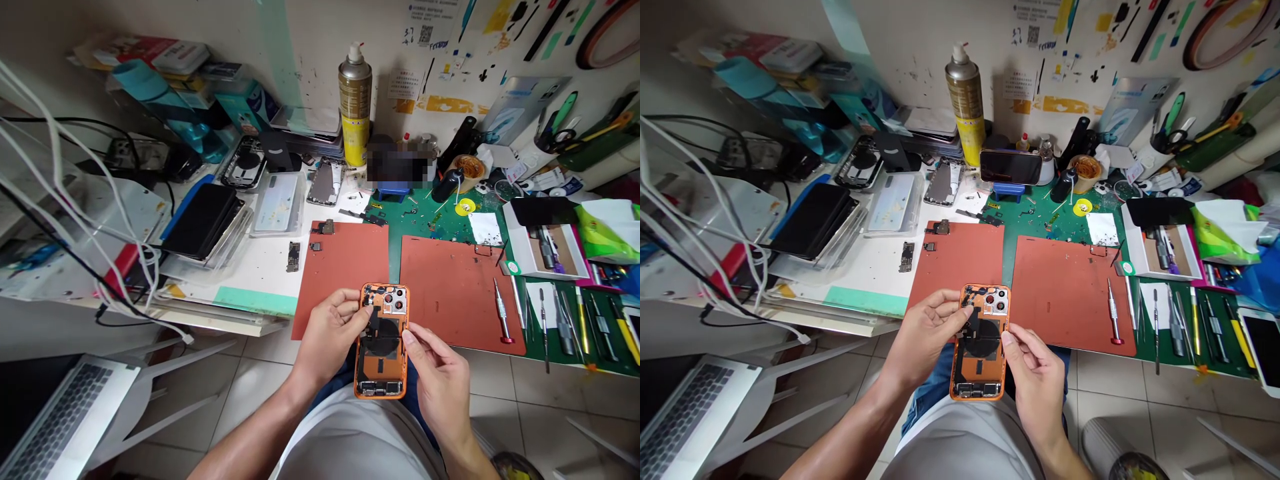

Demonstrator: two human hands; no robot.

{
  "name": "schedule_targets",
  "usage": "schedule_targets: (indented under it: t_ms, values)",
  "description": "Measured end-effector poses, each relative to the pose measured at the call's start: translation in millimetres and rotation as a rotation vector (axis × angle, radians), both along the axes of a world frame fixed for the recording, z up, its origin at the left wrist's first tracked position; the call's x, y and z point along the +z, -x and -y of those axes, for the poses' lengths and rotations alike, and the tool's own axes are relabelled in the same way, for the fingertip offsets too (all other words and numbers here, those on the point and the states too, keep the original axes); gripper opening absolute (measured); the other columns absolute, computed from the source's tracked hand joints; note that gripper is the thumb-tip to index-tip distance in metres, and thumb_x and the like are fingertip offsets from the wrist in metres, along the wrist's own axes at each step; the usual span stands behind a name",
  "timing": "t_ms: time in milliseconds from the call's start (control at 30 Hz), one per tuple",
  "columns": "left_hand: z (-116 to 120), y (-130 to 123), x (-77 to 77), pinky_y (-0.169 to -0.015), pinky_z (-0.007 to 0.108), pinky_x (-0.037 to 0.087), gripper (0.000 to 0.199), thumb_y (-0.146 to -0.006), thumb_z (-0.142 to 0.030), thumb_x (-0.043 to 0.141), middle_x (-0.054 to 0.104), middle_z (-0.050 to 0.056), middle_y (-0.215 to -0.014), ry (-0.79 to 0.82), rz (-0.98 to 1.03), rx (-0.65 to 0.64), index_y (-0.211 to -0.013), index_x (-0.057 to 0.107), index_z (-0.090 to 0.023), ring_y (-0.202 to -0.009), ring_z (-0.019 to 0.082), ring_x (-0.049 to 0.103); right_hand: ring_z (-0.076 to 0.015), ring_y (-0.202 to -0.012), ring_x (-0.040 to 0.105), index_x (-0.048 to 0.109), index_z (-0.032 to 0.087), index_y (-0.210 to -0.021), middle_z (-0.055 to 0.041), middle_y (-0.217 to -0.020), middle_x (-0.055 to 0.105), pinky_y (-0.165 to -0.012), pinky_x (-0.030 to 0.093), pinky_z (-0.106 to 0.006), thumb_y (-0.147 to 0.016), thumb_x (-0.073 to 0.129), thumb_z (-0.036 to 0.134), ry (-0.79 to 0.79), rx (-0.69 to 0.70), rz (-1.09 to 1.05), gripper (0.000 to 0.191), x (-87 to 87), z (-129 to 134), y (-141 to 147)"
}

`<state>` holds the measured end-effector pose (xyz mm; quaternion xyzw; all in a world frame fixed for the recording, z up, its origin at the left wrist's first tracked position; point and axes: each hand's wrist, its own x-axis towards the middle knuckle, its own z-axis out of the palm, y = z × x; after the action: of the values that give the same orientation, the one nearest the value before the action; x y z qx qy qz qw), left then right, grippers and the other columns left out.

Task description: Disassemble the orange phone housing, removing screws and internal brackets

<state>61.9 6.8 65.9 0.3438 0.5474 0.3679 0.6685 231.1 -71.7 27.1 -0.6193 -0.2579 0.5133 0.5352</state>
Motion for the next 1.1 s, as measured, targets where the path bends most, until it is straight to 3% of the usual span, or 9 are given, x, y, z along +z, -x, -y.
schedule_targets:
  t_ms: [567, 667, 767, 867, 967, 1100]
  values:
    - [-3, -1, -0.5, -0.074, 0.029, 0.063, 0.046, -0.079, -0.051, 0.09, 0.086, 0.011, -0.096, 0.021, 0.004, 0.032, -0.101, 0.069, -0.017, -0.088, 0.025, 0.083, -0.0231, -0.093, 0.081, 0.083, 0.021, -0.112, -0.0102, -0.105, 0.084, -0.085, 0.068, -0.034, -0.086, 0.089, 0.046, 0.063, -0.011, -0.018, 0.037, 3.8, -6, 4]
    - [-3, -3, -0.2, -0.073, 0.028, 0.063, 0.045, -0.078, -0.049, 0.091, 0.086, 0.01, -0.095, 0.015, 0.0, 0.05, -0.1, 0.069, -0.017, -0.086, 0.024, 0.083, -0.0195, -0.088, 0.079, 0.077, 0.022, -0.118, -0.0074, -0.103, 0.081, -0.08, 0.066, -0.032, -0.088, 0.088, 0.043, -0.01, -0.039, 0.121, 0.039, 10.7, -11, 9]
    - [-2, -4, -0.7, -0.071, 0.026, 0.063, 0.043, -0.077, -0.047, 0.091, 0.085, 0.009, -0.093, 0.002, -0.012, 0.068, -0.098, 0.069, -0.017, -0.083, 0.022, 0.082, -0.0167, -0.089, 0.074, 0.076, 0.024, -0.112, -0.0048, -0.105, 0.076, -0.081, 0.063, -0.03, -0.095, 0.081, 0.034, -0.189, -0.087, 0.464, 0.02, 18.7, -15, 16]
    - [2, -6, -2.6, -0.072, 0.026, 0.063, 0.041, -0.079, -0.046, 0.09, 0.085, 0.008, -0.093, -0.023, -0.023, 0.086, -0.099, 0.068, -0.018, -0.084, 0.022, 0.082, -0.0161, -0.088, 0.07, 0.08, 0.025, -0.109, -0.0038, -0.099, 0.071, -0.08, 0.059, -0.03, -0.102, 0.072, 0.024, -0.338, -0.023, 0.722, 0.011, 23.9, -20, 26]
    - [6, -8, -4.9, -0.076, 0.027, 0.064, 0.039, -0.081, -0.044, 0.089, 0.085, 0.008, -0.095, -0.046, -0.035, 0.094, -0.101, 0.067, -0.019, -0.087, 0.022, 0.082, -0.0158, -0.084, 0.069, 0.079, 0.023, -0.112, -0.0031, -0.094, 0.069, -0.077, 0.058, -0.029, -0.104, 0.068, 0.021, -0.379, -0.003, 0.769, 0.014, 25.3, -27, 35]
    - [8, -9, -6.8, -0.08, 0.029, 0.065, 0.039, -0.083, -0.044, 0.089, 0.085, 0.009, -0.097, -0.056, -0.04, 0.092, -0.102, 0.067, -0.019, -0.09, 0.023, 0.083, -0.0161, -0.08, 0.065, 0.076, 0.023, -0.098, -0.0018, -0.087, 0.065, -0.074, 0.056, -0.029, -0.105, 0.067, 0.029, -0.271, 0.015, 0.712, 0.013, 25.9, -36, 41]
